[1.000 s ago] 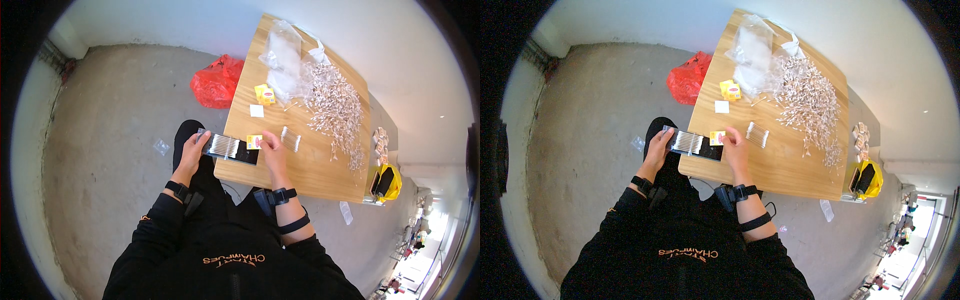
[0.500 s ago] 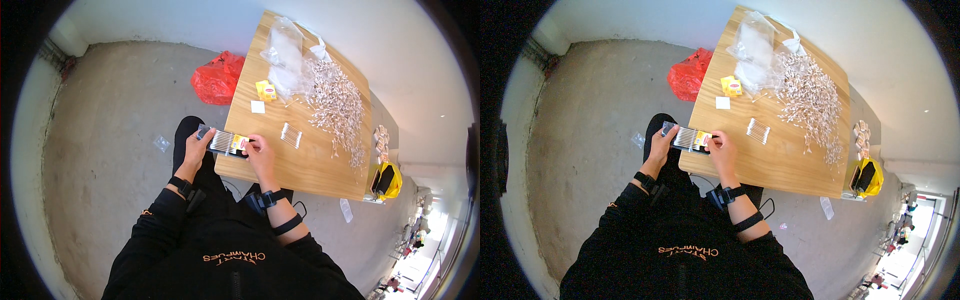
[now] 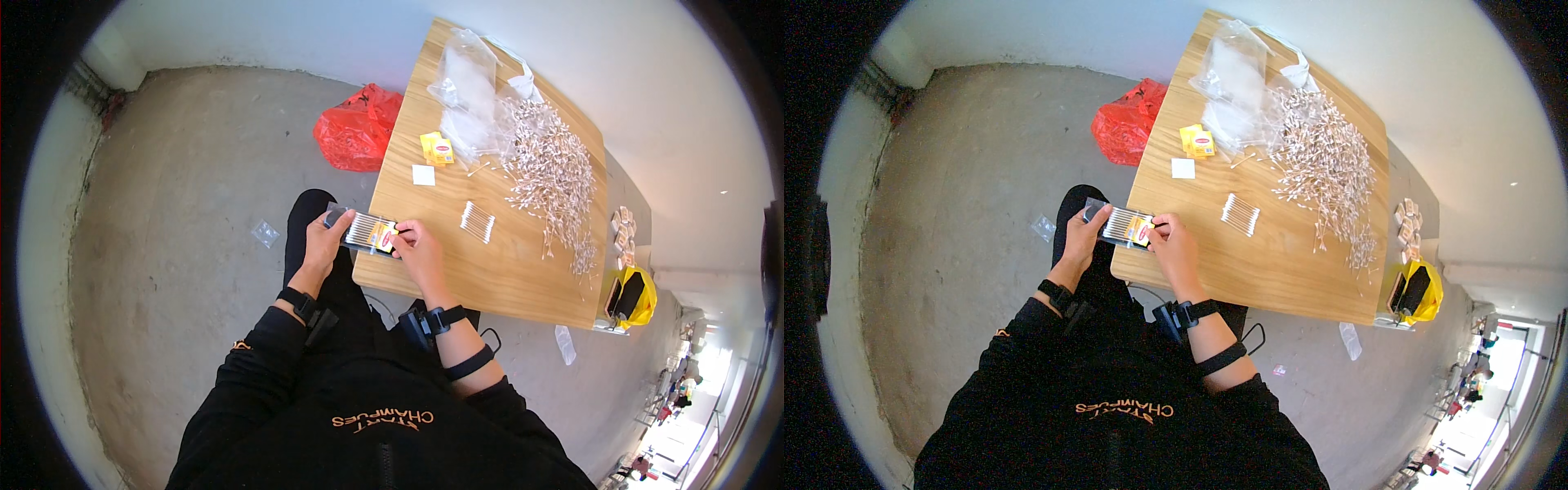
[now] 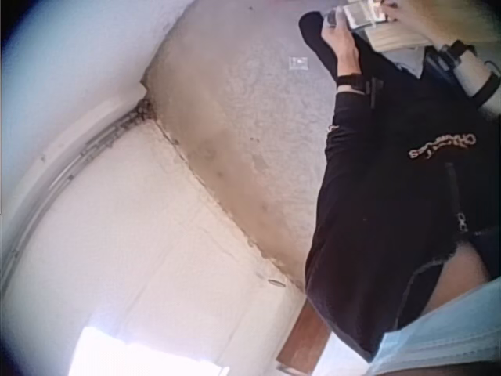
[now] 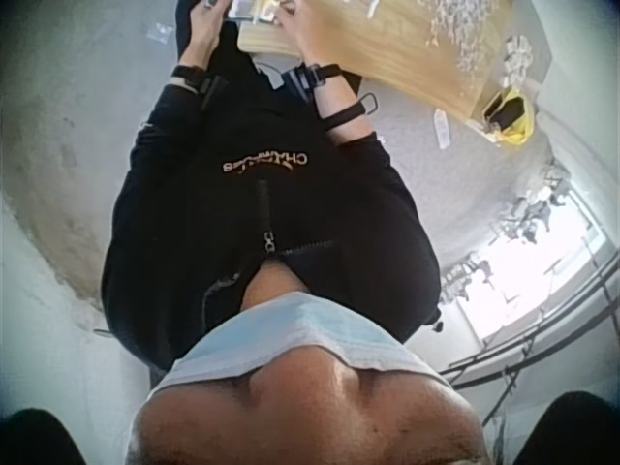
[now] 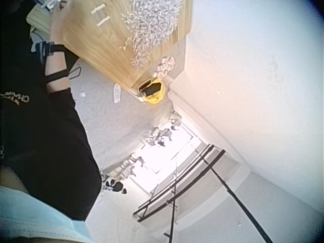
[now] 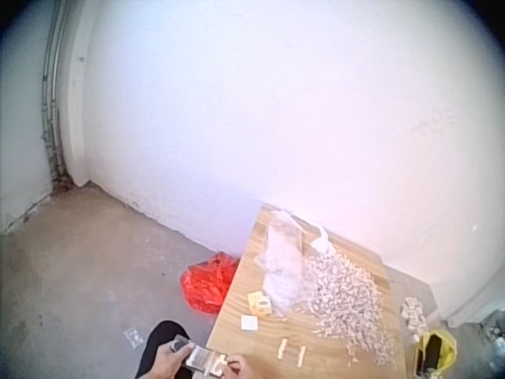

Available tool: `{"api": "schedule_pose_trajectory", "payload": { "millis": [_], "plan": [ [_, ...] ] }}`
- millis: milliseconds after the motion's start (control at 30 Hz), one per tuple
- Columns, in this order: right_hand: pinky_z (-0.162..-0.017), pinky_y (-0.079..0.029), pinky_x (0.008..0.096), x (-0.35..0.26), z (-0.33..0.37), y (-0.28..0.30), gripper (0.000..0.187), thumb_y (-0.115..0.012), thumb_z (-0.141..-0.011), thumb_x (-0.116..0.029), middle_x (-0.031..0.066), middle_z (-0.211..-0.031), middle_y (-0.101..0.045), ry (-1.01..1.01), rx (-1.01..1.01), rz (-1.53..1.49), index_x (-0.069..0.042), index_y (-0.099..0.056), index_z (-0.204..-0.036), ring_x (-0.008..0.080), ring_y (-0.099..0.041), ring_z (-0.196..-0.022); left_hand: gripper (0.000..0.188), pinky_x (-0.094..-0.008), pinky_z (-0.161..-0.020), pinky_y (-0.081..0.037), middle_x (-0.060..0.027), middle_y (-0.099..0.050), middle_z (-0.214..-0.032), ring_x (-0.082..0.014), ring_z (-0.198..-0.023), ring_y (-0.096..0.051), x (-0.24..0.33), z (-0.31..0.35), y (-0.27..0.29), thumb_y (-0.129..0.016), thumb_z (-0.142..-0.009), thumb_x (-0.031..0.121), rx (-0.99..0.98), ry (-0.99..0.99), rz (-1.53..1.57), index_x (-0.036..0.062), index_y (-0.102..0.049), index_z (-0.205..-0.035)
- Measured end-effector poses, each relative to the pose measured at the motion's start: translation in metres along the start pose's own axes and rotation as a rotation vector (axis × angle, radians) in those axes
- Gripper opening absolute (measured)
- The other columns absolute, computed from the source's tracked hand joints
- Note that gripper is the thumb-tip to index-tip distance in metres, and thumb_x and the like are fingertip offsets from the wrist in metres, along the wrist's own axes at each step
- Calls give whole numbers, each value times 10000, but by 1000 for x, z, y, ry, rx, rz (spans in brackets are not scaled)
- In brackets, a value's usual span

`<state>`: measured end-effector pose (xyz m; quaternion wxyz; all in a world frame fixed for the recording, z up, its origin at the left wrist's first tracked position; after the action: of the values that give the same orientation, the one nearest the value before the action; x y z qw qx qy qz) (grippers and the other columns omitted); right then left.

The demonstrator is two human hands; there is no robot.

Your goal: The person organizes cotton swabs on a table, places them into small plastic bags, and then wipes the camera lens with a cloth.

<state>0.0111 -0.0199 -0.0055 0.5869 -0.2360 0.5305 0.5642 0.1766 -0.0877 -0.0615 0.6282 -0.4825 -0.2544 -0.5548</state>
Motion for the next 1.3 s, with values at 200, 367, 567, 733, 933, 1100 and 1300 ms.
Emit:
{"api": "schedule_pose_trajectory", "payload": {
  "millis": [200,367,567,733,933,1100,1300],
  "plan": [
    [-552,-475,244,-1,-15,-7,341,-704,-820,-149,110,-818,-669,-10,0,142,18,-519,-1052,114,-606,-604,201,-224,-643,-468,-8,-647,-808,-57,-705,-580,1,1,-4,-683,-866,199,3,0,10,3,-648,-893],
    [-645,-491,344,-12,-13,-11,414,-722,-785,-219,104,-819,-662,81,49,382,-4,-521,-1075,203,-640,-761,198,-221,-643,-471,-11,-650,-805,-57,-704,-583,-2,-1,-3,-681,-868,196,7,-24,35,3,-647,-899],
    [-1004,-367,372,1,-7,-21,457,-513,-946,-224,188,-1292,-377,216,282,-278,19,-368,-1305,263,-441,-1194,234,-217,-610,-448,6,-633,-782,-51,-669,-556,-2,-2,-4,-662,-885,236,75,32,89,2,-648,-885],
    [-1095,-250,395,0,-3,-52,498,-365,-997,-262,202,-1352,-286,339,280,-279,26,-246,-1385,290,-327,-1295,275,-228,-580,-421,15,-604,-707,-45,-646,-510,-7,-3,-7,-659,-886,246,228,-130,-109,-14,-648,-797],
    [-1089,-258,399,-4,-4,-57,497,-375,-991,-258,204,-1345,-296,350,298,-397,31,-256,-1377,295,-338,-1279,280,-253,-570,-432,-4,-599,-703,-60,-632,-509,-9,-5,-8,-657,-885,248,270,-187,-240,-25,-643,-823],
    [-1044,-307,386,-2,-5,-34,431,-415,-982,-273,172,-1254,-415,330,389,-278,22,-401,-1296,268,-421,-1179,327,-296,-610,-445,-33,-612,-732,-92,-683,-524,7,5,-11,-655,-883,289,320,-171,-402,-34,-626,-850],
    [-974,-380,328,38,-13,100,396,-479,-957,-276,125,-1145,-512,154,898,-159,32,-489,-1207,216,-492,-1090,569,-432,-1005,-336,-261,-390,-1292,-380,-1201,-394,35,14,-37,-676,-806,148,408,-781,-1029,-63,-403,-1258]
  ]
}}
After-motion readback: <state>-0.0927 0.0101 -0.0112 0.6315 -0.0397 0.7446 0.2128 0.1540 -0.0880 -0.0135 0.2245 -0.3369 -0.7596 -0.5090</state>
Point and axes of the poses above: each hand's wrist, its own z-axis away from the middle knuckle, its own y-axis out of the back of the hand, x = y × z, the point moved 2 cm from there along -z, towards the middle knuckle
